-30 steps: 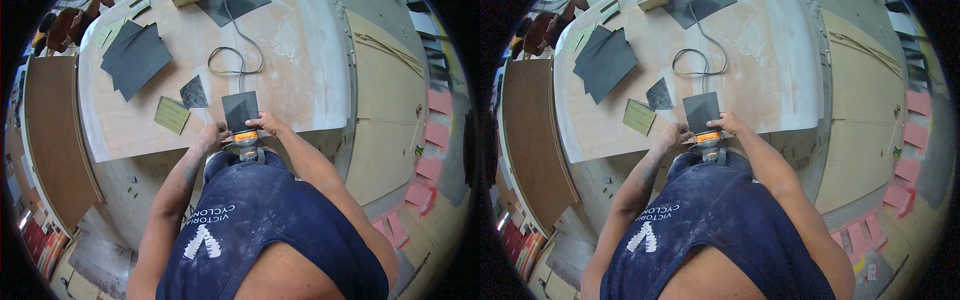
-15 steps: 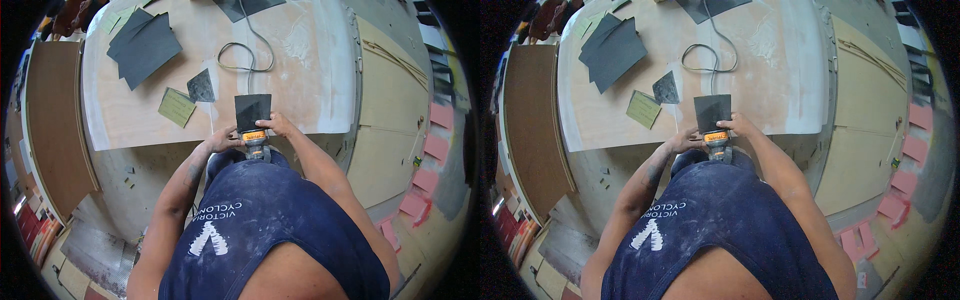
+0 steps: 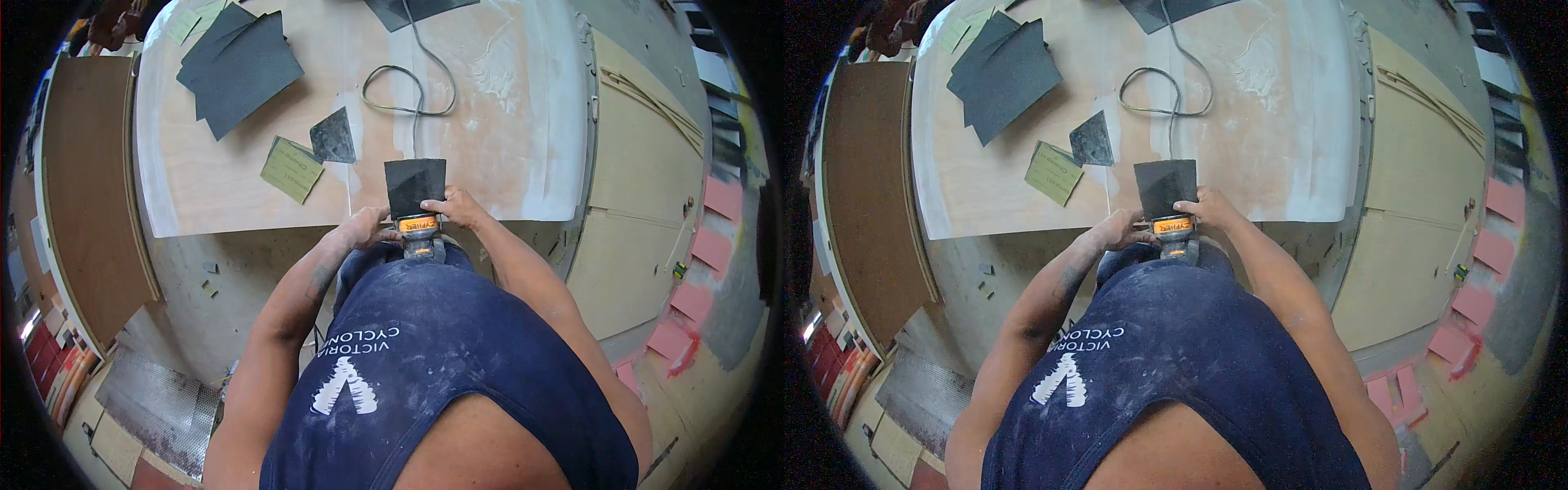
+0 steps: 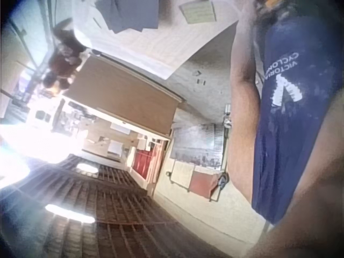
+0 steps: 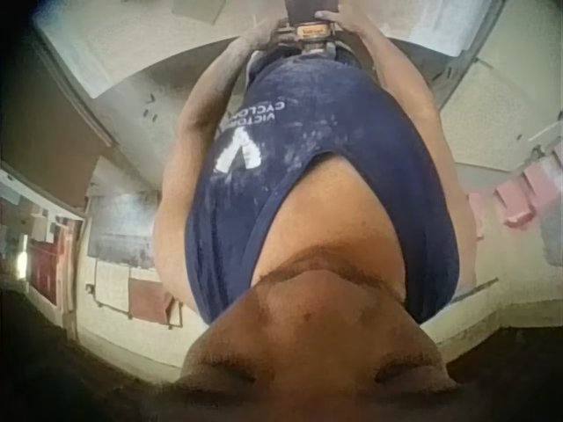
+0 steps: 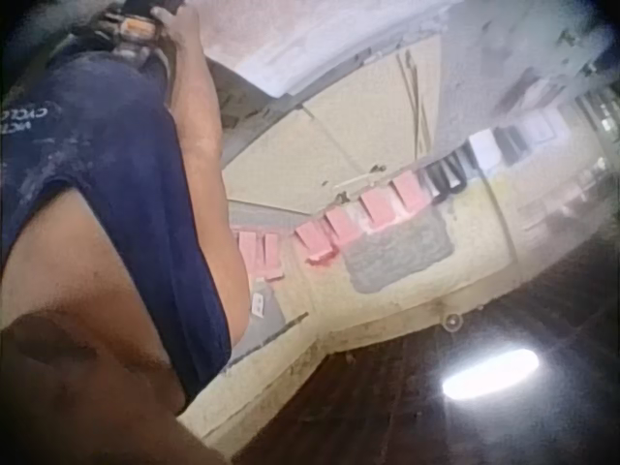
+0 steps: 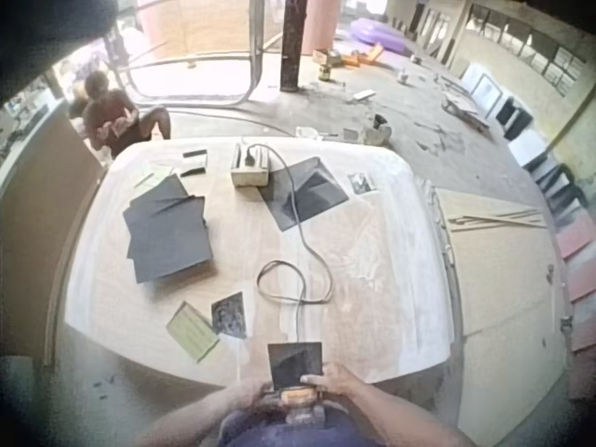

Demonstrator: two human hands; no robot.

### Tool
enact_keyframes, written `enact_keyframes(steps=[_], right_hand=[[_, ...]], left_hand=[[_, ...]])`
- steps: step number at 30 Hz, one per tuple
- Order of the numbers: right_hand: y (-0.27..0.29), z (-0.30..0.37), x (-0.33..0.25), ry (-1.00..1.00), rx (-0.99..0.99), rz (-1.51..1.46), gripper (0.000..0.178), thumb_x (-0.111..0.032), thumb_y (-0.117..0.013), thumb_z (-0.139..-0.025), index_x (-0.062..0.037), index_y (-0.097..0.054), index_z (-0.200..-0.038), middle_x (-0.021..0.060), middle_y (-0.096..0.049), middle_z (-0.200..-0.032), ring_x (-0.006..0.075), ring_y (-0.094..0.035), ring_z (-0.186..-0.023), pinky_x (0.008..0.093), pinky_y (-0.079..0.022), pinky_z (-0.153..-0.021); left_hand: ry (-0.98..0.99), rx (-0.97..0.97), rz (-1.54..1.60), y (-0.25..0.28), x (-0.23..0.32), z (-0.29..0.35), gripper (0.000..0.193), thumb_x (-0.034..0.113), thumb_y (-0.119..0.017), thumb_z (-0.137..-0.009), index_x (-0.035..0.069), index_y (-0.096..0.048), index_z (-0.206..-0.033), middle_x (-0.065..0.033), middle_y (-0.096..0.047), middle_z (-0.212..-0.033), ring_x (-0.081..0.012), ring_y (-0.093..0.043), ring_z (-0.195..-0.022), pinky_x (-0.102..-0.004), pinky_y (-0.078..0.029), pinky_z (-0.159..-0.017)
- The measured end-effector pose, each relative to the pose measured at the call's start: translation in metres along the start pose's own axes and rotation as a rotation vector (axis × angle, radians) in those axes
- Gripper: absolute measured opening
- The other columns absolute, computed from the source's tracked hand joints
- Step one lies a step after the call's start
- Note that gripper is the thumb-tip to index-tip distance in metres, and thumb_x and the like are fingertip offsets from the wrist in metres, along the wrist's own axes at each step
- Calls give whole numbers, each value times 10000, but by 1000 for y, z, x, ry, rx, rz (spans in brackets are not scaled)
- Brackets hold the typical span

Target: The person is using a handheld power sander to smooth the surface of a large wooden or fiberglass furniture piece.

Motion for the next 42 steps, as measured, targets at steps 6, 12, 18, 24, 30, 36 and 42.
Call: enact_keyframes(steps=[6,12,18,24,30,36,42], right_hand=[[2,-3,14,-69,5,-50,337,-263,-785,-876,52,-730,-982,104,-743,-893,161,-678,-831,329,-530,-784],[0,7,-4,-34,-13,-144,346,-274,-783,-881,52,-731,-985,104,-741,-897,168,-676,-825,337,-534,-772],[0,1,-1,-72,-25,-9,357,-294,-783,-875,34,-741,-1010,127,-756,-916,193,-694,-831,346,-534,-784],[2,-2,4,-45,-23,134,418,-361,-777,-862,38,-742,-981,180,-754,-910,257,-711,-826,373,-529,-800],[3,0,0,-52,-21,107,408,-357,-774,-859,39,-743,-954,180,-751,-889,263,-708,-812,381,-527,-793],[1,-4,1,-174,-70,94,332,-250,-802,-862,32,-752,-1029,94,-760,-974,170,-683,-899,319,-522,-844],[-1,-14,13,-219,-130,-71,346,-247,-809,-858,21,-749,-1069,87,-753,-1020,184,-674,-962,331,-502,-897]], left_hand=[[12,6,-13,6,4,-1,687,452,-807,-841,88,-574,-1374,-210,-678,-1276,-365,-622,-1239,-459,-505,-1017],[-13,-1,-3,2,-3,-3,682,458,-790,-852,107,-562,-1390,-201,-665,-1303,-368,-618,-1240,-469,-504,-1024],[-32,-3,-43,3,-5,-6,642,431,-778,-870,90,-571,-1372,-209,-673,-1273,-394,-625,-1208,-479,-510,-989],[12,-4,-120,12,12,-1,587,400,-775,-873,80,-597,-1331,-219,-696,-1198,-412,-639,-1157,-497,-514,-960],[36,0,-231,10,3,-7,516,366,-762,-885,106,-621,-1309,-222,-711,-1135,-423,-659,-1094,-512,-521,-936],[-35,48,-234,10,5,-2,460,362,-711,-916,88,-612,-1272,-242,-706,-1082,-442,-659,-1045,-536,-522,-903],[-138,78,-331,11,10,-3,370,347,-662,-950,50,-588,-1158,-225,-717,-1007,-417,-684,-989,-516,-537,-875]])
Point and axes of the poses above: each hand's wrist, its own z-axis away from the middle knuckle, its own y-axis out of the back of the hand, x = y × z, the point moved 7 cm from there along -z, towards the middle knuckle
